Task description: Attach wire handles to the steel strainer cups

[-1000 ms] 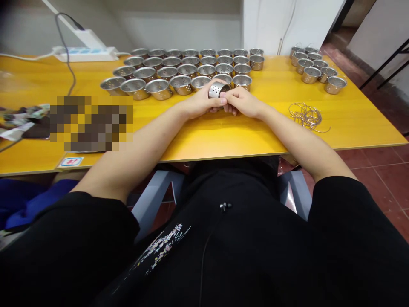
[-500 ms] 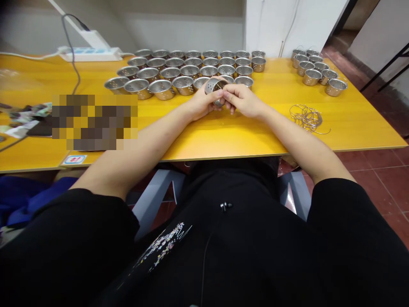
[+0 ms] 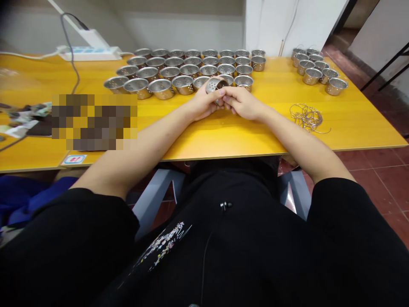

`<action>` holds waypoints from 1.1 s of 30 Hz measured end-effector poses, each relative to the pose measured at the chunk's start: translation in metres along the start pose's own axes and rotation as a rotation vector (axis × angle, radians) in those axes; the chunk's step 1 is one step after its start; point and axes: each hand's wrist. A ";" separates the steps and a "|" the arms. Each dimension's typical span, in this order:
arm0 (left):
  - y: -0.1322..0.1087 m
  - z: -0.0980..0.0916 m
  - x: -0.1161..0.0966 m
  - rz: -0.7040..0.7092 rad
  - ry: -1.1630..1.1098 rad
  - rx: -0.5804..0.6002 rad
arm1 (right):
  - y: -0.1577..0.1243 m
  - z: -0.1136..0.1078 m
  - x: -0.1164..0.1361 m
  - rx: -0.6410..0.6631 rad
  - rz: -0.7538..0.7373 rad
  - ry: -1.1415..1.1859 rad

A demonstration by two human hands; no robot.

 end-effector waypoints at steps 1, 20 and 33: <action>0.000 0.000 0.000 -0.002 -0.002 -0.004 | 0.000 0.000 0.000 0.005 0.000 -0.001; -0.007 0.001 -0.007 -0.109 -0.001 -0.001 | 0.002 -0.011 0.019 0.061 0.086 -0.037; -0.005 0.006 -0.010 -0.070 0.058 0.048 | 0.000 -0.011 0.029 0.088 0.143 -0.003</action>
Point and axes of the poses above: each hand's wrist, its own y-axis towards the middle knuckle, its own z-axis out of the palm, x = y × z, and after that the axes turned 14 degrees about -y, right-handed
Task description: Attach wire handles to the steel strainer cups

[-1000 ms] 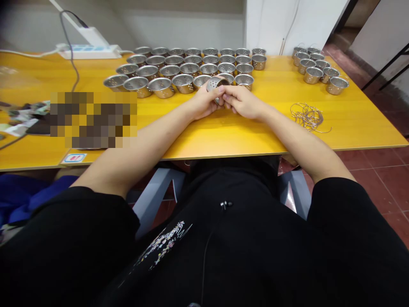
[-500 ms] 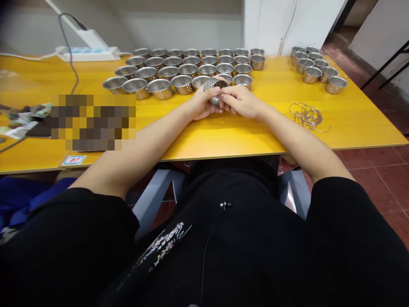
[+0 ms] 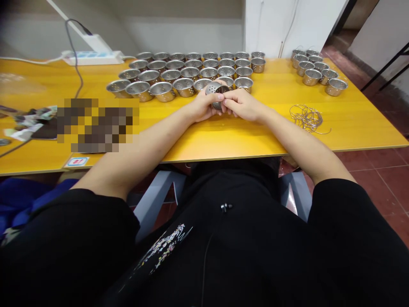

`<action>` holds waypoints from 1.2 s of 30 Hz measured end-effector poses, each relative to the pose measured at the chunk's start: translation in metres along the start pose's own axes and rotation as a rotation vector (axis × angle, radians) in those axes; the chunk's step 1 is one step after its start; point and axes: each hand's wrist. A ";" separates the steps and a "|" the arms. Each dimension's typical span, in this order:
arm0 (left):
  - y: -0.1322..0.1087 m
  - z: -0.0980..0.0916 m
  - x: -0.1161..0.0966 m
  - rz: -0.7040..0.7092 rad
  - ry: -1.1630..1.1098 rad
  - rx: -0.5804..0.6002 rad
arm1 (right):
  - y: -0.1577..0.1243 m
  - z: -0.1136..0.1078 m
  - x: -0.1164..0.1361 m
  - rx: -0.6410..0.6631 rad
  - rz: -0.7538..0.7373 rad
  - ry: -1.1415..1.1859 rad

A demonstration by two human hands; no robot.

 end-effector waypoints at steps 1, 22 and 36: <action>0.001 -0.001 0.000 0.001 0.000 -0.001 | 0.000 0.000 0.001 0.004 0.007 -0.003; -0.002 0.001 0.003 -0.059 -0.025 -0.107 | 0.002 -0.003 -0.003 0.021 0.040 0.009; -0.002 0.003 0.006 -0.032 -0.025 -0.125 | 0.005 0.000 -0.005 0.015 0.032 0.038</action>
Point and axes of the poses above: each hand's wrist, its own y-axis towards the middle knuckle, its own z-axis out of the palm, x = y × z, and after that the axes turned 14 degrees about -y, right-handed
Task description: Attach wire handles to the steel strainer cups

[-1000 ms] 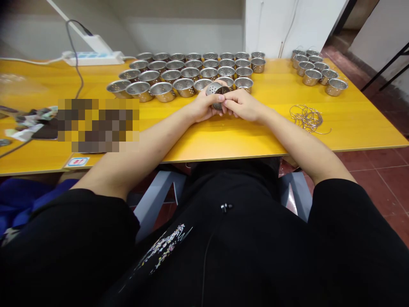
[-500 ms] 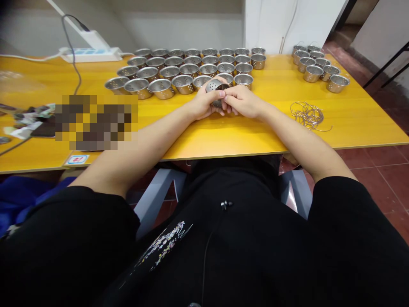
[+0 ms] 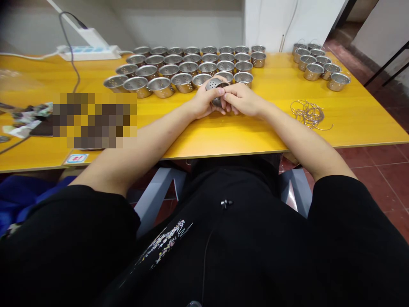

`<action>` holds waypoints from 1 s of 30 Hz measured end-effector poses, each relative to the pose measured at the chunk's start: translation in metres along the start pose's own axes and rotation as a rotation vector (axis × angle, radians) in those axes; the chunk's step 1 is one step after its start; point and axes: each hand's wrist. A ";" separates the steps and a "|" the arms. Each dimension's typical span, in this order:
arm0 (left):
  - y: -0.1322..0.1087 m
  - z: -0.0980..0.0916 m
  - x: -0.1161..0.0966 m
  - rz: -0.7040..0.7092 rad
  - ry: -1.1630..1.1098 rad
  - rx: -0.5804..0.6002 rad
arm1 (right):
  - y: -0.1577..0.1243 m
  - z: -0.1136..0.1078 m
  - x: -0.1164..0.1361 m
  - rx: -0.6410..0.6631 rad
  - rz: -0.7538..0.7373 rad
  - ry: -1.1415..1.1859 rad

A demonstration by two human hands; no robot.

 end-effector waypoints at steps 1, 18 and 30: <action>0.000 0.000 0.000 0.006 -0.006 0.000 | 0.000 0.000 0.001 -0.002 0.002 0.003; -0.002 0.001 -0.008 -0.090 -0.077 0.041 | 0.001 -0.005 -0.003 -0.340 0.100 0.004; 0.006 -0.011 -0.006 -0.089 -0.086 0.027 | -0.004 -0.016 0.010 -0.317 0.120 -0.094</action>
Point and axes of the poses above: each hand's wrist, its own y-axis towards the middle knuckle, its own z-axis out of the palm, x = y × z, and after that the axes turned 14 degrees about -y, right-handed
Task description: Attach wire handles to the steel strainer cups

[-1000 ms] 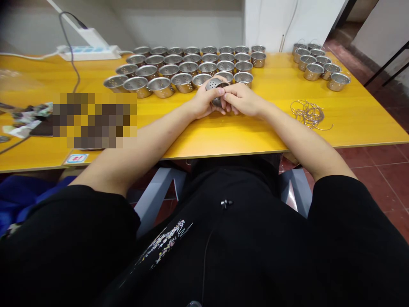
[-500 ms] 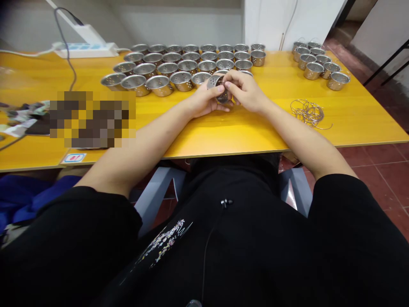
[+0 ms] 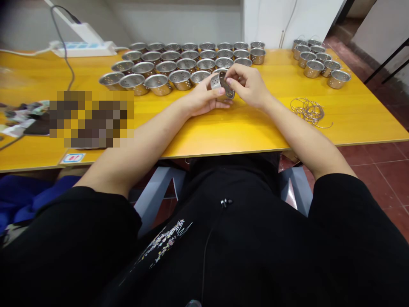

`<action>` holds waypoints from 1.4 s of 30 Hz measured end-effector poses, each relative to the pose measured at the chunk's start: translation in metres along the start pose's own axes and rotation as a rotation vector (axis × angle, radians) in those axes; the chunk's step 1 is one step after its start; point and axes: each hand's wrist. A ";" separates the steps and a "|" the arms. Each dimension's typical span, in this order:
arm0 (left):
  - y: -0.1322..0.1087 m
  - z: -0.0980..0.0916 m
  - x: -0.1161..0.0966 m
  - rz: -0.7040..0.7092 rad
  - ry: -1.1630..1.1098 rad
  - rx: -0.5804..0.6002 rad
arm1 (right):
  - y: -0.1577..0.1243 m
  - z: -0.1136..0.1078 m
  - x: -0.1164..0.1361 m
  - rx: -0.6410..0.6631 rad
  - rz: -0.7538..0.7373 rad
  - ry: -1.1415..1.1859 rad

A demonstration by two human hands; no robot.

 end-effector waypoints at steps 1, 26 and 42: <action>0.000 0.000 0.000 0.004 -0.001 0.000 | 0.000 0.000 0.001 -0.008 0.012 -0.015; -0.008 0.012 -0.010 -0.059 0.004 -0.074 | -0.003 -0.006 0.023 -0.065 0.307 0.032; -0.001 -0.009 -0.006 -0.076 0.113 -0.014 | 0.015 -0.058 -0.011 -0.265 0.280 -0.175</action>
Point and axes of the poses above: each hand's wrist, its own y-axis towards the middle knuckle, its own z-axis out of the palm, x = y × z, and after that the axes turned 14 degrees about -y, right-handed
